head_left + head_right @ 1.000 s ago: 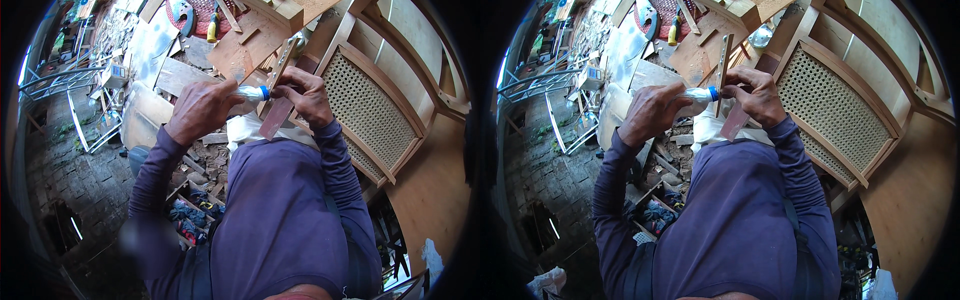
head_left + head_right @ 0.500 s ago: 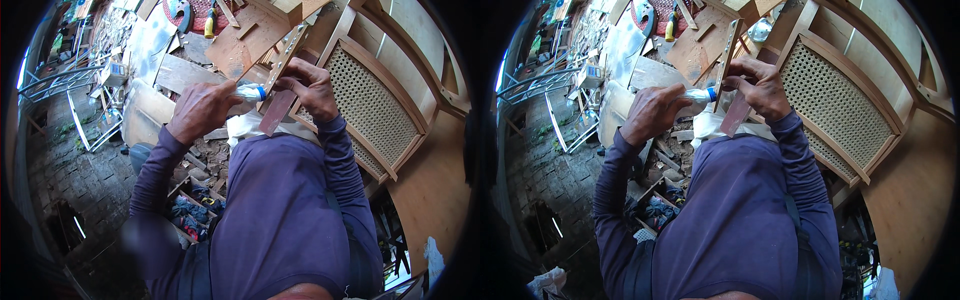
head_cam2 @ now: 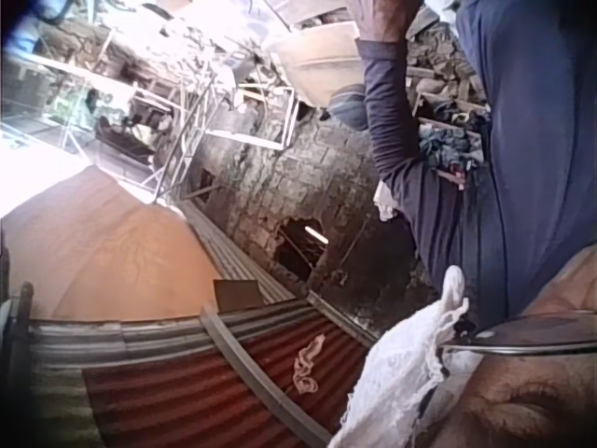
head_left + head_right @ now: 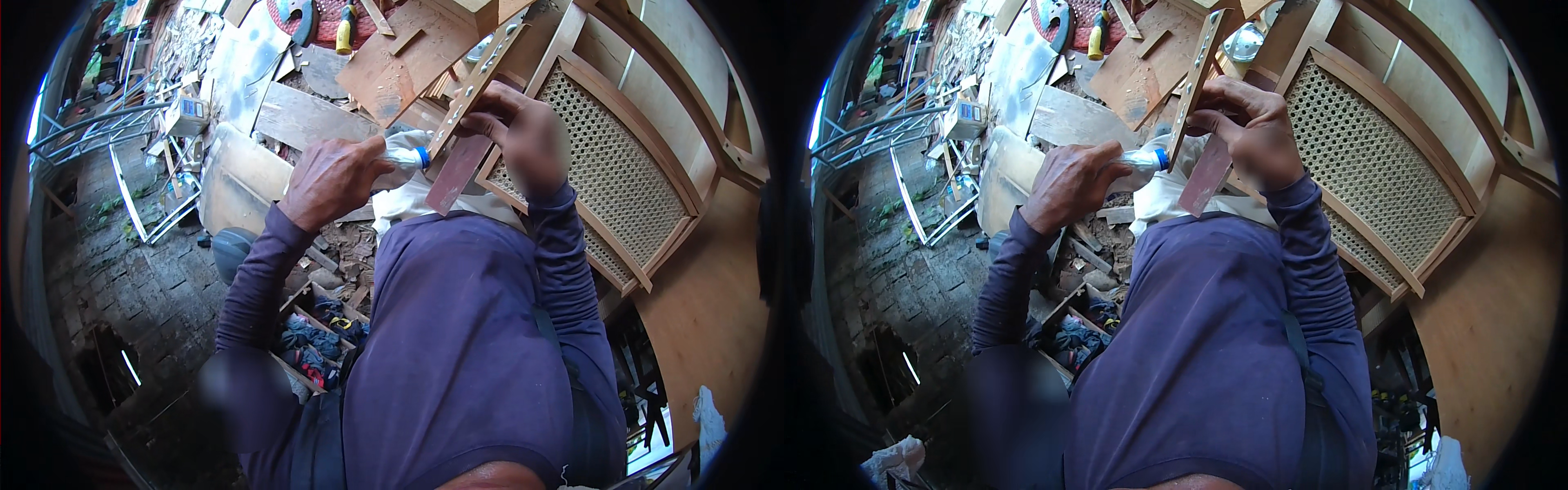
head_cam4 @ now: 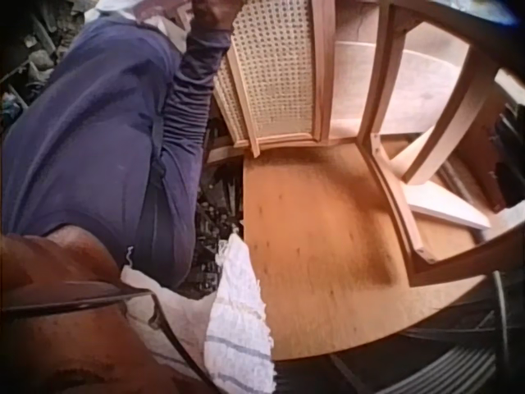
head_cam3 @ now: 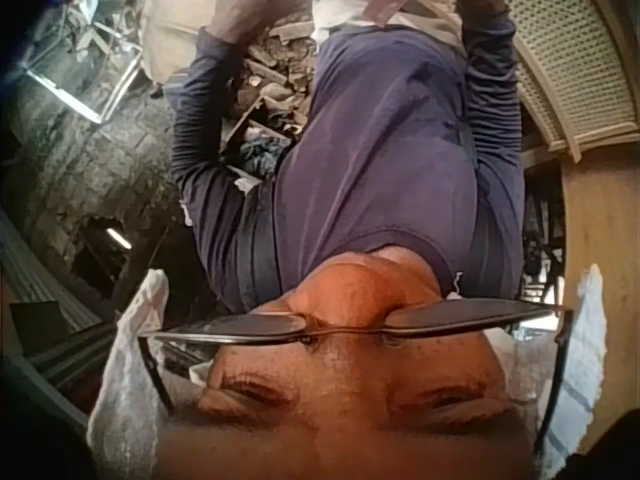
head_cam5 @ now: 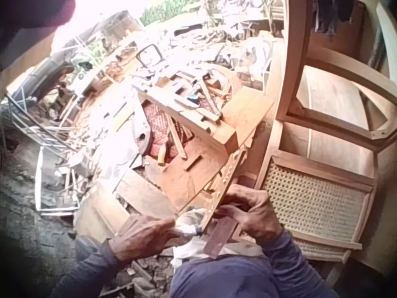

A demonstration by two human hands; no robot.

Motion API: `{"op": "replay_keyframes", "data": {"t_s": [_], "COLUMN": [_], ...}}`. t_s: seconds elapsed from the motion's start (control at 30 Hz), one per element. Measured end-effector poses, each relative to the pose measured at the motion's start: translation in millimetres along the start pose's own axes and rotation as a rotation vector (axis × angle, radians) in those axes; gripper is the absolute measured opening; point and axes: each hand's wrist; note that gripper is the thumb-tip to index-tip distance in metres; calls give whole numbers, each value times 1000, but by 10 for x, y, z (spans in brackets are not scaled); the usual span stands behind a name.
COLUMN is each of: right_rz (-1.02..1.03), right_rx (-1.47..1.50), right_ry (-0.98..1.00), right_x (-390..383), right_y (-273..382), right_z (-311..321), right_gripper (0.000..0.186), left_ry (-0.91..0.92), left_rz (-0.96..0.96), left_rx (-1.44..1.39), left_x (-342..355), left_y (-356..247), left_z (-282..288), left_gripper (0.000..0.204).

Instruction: Applying glue to wooden trim strips and fitting them into the grooves of a chair frame to secure caning.

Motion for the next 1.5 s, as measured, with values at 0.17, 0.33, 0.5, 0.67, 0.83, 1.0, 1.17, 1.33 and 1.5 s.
{"op": "replay_keyframes", "data": {"t_s": [0.17, 0.33, 0.5, 0.67, 0.83, 1.0, 1.17, 1.33, 1.5], "right_rz": [15, 15, -8, -30, -117, -152, -114, -92, -157], "right_rx": [-76, 42, 149, 347, 471, 605, 706, 707, 623], "right_ry": [23, -10, -84, -126, -183, -95, -44, -79, -119], "right_x": [-26, -31, -26, -63, -151, -107, -91, -130, -168], "right_y": [4, -10, -145, -155, -303, -227, -295, -285, -264], "right_z": [0, 13, 247, 425, 607, 516, 648, 676, 740], "right_gripper": [18, 22, 32, 34, 38, 42, 40, 39, 38], "left_ry": [38, 38, -6, -97, -254, -91, -69, -394, -645], "left_rz": [18, 19, 24, 41, 158, 204, -63, -293, -96], "left_rx": [-50, -74, -154, -307, -462, -779, -379, -39, -268], "left_x": [-56, -143, -186, -306, -261, 372, 1278, 1592, 1390], "left_y": [-15, 39, 153, 259, 426, 892, 1151, 1387, 695], "left_z": [-19, -91, -101, -90, -149, -332, -314, -609, -470], "left_gripper": [27, 28, 27, 27, 22, 40, 24, 27, 22]}}
Point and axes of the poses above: each hand's wrist, its own x-axis towards the middle knuckle, its own z-axis out of the back of the hand, y = z × x, and after that the axes turned 11 degrees about x, right-handed
